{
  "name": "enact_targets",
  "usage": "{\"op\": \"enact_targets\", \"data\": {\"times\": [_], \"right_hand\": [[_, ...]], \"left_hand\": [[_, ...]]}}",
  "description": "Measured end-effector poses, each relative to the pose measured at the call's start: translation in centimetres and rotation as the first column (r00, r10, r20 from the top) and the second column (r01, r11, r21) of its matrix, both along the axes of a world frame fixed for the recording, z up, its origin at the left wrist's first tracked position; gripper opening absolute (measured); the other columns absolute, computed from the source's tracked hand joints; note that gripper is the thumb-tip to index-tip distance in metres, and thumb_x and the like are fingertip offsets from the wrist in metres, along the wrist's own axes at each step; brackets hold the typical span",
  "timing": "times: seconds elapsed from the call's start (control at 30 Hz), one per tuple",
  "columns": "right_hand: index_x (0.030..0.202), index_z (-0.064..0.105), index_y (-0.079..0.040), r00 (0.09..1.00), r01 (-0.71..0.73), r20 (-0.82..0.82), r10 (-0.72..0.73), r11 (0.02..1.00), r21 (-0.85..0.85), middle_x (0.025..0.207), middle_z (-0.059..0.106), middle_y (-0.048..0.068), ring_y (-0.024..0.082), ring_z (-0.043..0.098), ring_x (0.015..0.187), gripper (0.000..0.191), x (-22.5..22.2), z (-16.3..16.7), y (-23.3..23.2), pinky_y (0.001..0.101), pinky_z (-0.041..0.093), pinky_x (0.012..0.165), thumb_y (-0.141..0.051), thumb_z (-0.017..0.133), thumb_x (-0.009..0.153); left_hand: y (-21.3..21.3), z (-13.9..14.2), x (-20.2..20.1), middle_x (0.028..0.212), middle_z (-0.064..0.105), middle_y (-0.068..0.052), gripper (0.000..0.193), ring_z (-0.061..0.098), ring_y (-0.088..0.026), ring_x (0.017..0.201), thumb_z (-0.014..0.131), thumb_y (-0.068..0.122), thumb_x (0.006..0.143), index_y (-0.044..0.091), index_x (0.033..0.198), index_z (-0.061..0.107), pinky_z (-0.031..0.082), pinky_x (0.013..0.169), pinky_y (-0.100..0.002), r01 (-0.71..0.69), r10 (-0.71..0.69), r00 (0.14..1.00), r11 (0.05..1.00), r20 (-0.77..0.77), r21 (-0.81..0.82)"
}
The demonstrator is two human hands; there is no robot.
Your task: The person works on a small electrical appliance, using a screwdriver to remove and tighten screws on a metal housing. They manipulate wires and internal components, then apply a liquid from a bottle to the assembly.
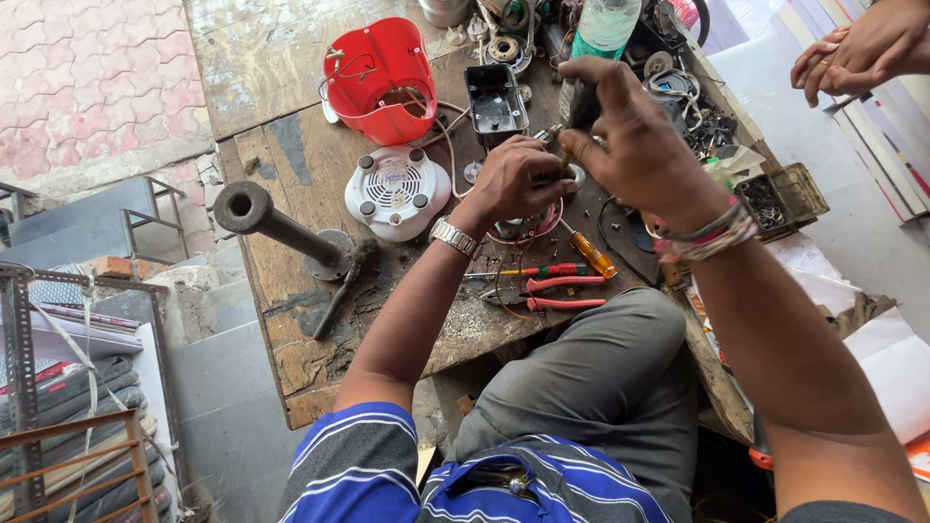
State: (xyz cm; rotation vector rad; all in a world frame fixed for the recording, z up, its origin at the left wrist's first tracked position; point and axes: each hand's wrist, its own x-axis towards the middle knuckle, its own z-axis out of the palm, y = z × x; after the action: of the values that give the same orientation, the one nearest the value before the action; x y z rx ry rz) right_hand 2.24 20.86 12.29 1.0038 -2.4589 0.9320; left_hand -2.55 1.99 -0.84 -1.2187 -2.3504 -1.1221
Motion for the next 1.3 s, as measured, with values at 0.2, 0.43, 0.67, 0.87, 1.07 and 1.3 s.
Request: {"op": "enact_targets", "data": {"times": [0.2,0.43,0.67,0.87,1.07,1.3], "right_hand": [[0.145,0.041,-0.012,0.997,-0.031,0.072,0.039,0.993,-0.117,0.111,0.072,0.012,0.024,0.075,0.102,0.053,-0.2,-0.2,0.5,0.0361,0.064,0.083,-0.004,0.076,0.106],[0.146,0.045,-0.01,0.931,0.273,-0.21,-0.298,0.952,-0.142,0.101,0.071,0.014,0.027,0.074,0.092,0.061,1.9,-2.3,-1.6,0.0399,0.059,0.075,-0.009,0.085,0.101],[0.127,0.056,-0.011,0.967,-0.154,0.126,0.222,0.899,-0.409,0.114,0.069,0.011,0.019,0.073,0.101,0.018,-2.0,-2.3,0.3,0.0335,0.065,0.09,-0.025,0.06,0.117],[0.087,0.064,0.004,0.641,-0.243,0.354,0.681,0.618,-0.748,0.076,0.066,0.012,0.016,0.064,0.061,0.033,-6.1,-2.5,0.9,0.0285,0.054,0.056,-0.023,0.071,0.104],[0.08,0.058,0.003,0.412,-0.246,0.287,0.865,0.408,-0.879,0.057,0.053,0.009,0.012,0.046,0.042,0.035,-7.2,-3.4,-0.9,0.0268,0.037,0.04,-0.023,0.071,0.1],[0.079,0.059,0.003,0.445,-0.244,0.29,0.847,0.426,-0.871,0.052,0.047,0.007,0.011,0.043,0.038,0.037,-6.8,-3.3,-0.6,0.0268,0.036,0.038,-0.023,0.07,0.103]], "left_hand": [[0.0,-0.1,0.0,0.067,0.062,-0.005,0.025,0.063,-0.024,0.07,0.083,0.036,0.085,0.012,0.082,0.076,0.052,0.079,-0.039,0.015,-0.015,1.0,0.999,-0.007,0.035],[0.0,-0.3,-0.2,0.07,0.065,-0.005,0.023,0.064,-0.024,0.071,0.084,0.034,0.082,0.012,0.083,0.077,0.052,0.08,-0.039,0.042,-0.039,0.998,0.997,-0.047,0.07],[-0.2,-0.2,-0.2,0.068,0.064,-0.003,0.023,0.065,-0.024,0.072,0.085,0.034,0.082,0.013,0.081,0.076,0.052,0.08,-0.039,0.03,-0.029,0.999,0.999,-0.04,0.037],[-0.2,0.0,-0.2,0.068,0.063,-0.003,0.022,0.064,-0.023,0.071,0.084,0.033,0.082,0.013,0.079,0.076,0.052,0.079,-0.039,0.037,-0.036,0.998,0.999,-0.048,0.037],[-0.3,0.2,-0.2,0.069,0.062,-0.004,0.026,0.065,-0.023,0.073,0.083,0.035,0.084,0.012,0.076,0.072,0.052,0.081,-0.039,0.05,-0.049,0.998,0.998,-0.031,0.034],[-0.5,0.2,0.2,0.071,0.061,-0.004,0.026,0.064,-0.024,0.076,0.081,0.034,0.088,0.012,0.08,0.071,0.052,0.085,-0.039,0.064,-0.063,0.998,0.997,-0.025,0.046]]}}
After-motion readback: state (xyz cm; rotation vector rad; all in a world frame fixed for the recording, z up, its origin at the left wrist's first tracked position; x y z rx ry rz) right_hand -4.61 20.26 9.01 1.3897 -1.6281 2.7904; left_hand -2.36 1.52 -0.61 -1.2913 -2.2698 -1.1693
